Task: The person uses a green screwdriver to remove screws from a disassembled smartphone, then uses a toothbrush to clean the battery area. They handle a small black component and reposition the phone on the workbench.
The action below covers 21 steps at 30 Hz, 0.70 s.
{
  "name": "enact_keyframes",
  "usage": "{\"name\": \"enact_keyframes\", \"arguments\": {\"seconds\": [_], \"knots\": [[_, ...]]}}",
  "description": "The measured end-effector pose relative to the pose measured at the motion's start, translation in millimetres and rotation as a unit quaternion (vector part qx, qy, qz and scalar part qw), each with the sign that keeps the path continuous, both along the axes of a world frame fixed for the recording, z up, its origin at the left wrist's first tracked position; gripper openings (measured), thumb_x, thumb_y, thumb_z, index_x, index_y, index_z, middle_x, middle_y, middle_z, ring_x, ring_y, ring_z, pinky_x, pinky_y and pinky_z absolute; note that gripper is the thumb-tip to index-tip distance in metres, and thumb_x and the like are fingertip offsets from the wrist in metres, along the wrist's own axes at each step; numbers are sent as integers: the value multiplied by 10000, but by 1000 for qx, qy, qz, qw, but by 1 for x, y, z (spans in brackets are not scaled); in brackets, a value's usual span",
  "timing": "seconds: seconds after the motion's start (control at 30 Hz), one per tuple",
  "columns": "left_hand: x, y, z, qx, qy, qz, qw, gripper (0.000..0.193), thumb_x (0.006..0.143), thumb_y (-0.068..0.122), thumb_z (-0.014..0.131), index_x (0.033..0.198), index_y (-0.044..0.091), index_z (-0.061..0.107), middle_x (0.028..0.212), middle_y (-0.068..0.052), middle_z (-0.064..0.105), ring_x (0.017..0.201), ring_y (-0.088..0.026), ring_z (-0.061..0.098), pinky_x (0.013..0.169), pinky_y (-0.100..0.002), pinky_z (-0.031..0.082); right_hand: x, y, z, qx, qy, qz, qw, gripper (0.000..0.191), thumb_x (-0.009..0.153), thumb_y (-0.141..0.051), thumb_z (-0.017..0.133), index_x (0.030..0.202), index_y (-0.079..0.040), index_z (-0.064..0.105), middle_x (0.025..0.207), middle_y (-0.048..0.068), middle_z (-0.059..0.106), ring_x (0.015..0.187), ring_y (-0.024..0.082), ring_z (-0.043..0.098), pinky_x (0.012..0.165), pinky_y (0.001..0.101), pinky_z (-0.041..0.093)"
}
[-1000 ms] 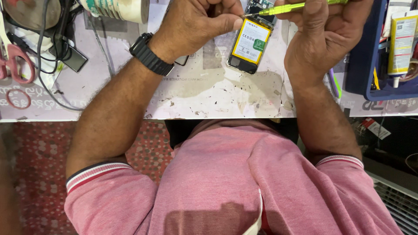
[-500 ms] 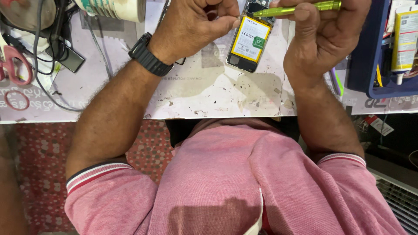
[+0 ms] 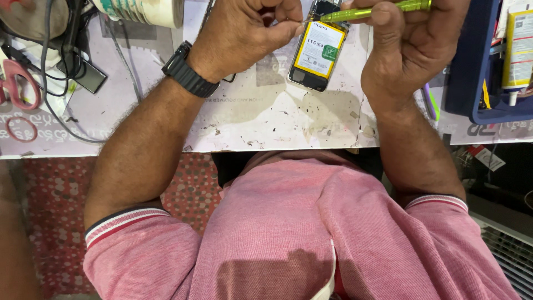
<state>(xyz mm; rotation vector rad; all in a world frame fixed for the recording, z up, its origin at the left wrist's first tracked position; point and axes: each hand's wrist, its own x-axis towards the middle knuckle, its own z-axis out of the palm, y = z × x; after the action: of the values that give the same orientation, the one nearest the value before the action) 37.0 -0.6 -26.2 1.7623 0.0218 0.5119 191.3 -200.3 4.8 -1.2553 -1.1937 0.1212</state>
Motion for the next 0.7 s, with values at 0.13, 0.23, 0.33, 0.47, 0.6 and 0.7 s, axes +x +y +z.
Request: {"name": "enact_keyframes", "arguments": {"seconds": [0.13, 0.23, 0.33, 0.47, 0.6, 0.7], "knots": [[-1, -1, -1, 4, 2, 6, 1000, 92, 984, -1, 786, 972, 72, 730, 831, 48, 665, 761, -32, 587, 686, -218, 468, 1, 0, 0, -8, -14, -2, 1000, 269, 1190, -46, 618, 1388, -52, 435, 1084, 180, 713, 937, 242, 757, 853, 336, 658], [-2, -1, -2, 54, -5, 28, 998, 103, 980, 11, 805, 963, 67, 720, 804, 36, 616, 742, -44, 555, 666, -225, 443, 1, 0, 0, -10, -31, -2, 999, 265, 1183, -18, 616, 1377, -38, 437, 1093, 176, 702, 946, 238, 755, 852, 332, 660], [-1, 0, -4, 66, 3, 32, 997, 102, 997, 27, 809, 968, 69, 720, 778, 30, 581, 715, -48, 537, 633, -232, 419, 1, 0, -2, -17, -27, -2, 999, 280, 1181, 8, 625, 1384, -33, 438, 1102, 172, 694, 955, 224, 752, 859, 320, 655], [-1, -1, -6, 80, -18, 33, 996, 102, 962, -5, 781, 980, 69, 714, 803, 31, 608, 736, -50, 567, 640, -234, 437, 4, 1, -4, -15, -36, 15, 999, 321, 1170, 30, 634, 1403, -31, 423, 1110, 174, 693, 970, 218, 749, 862, 313, 653], [-1, -2, -4, 96, -10, 44, 994, 106, 959, 6, 800, 996, 69, 724, 788, 25, 615, 717, -58, 570, 626, -238, 440, 6, 4, -3, -10, -51, 36, 998, 337, 1168, 30, 619, 1414, -44, 400, 1112, 172, 700, 982, 221, 749, 870, 317, 659], [-1, -2, 0, 109, -24, 45, 993, 115, 947, 14, 801, 986, 58, 702, 807, 5, 636, 758, -95, 614, 668, -262, 484, 2, 5, 4, -20, -64, 33, 997, 330, 1159, 50, 601, 1400, -45, 396, 1095, 193, 696, 972, 241, 741, 865, 329, 659]]}}
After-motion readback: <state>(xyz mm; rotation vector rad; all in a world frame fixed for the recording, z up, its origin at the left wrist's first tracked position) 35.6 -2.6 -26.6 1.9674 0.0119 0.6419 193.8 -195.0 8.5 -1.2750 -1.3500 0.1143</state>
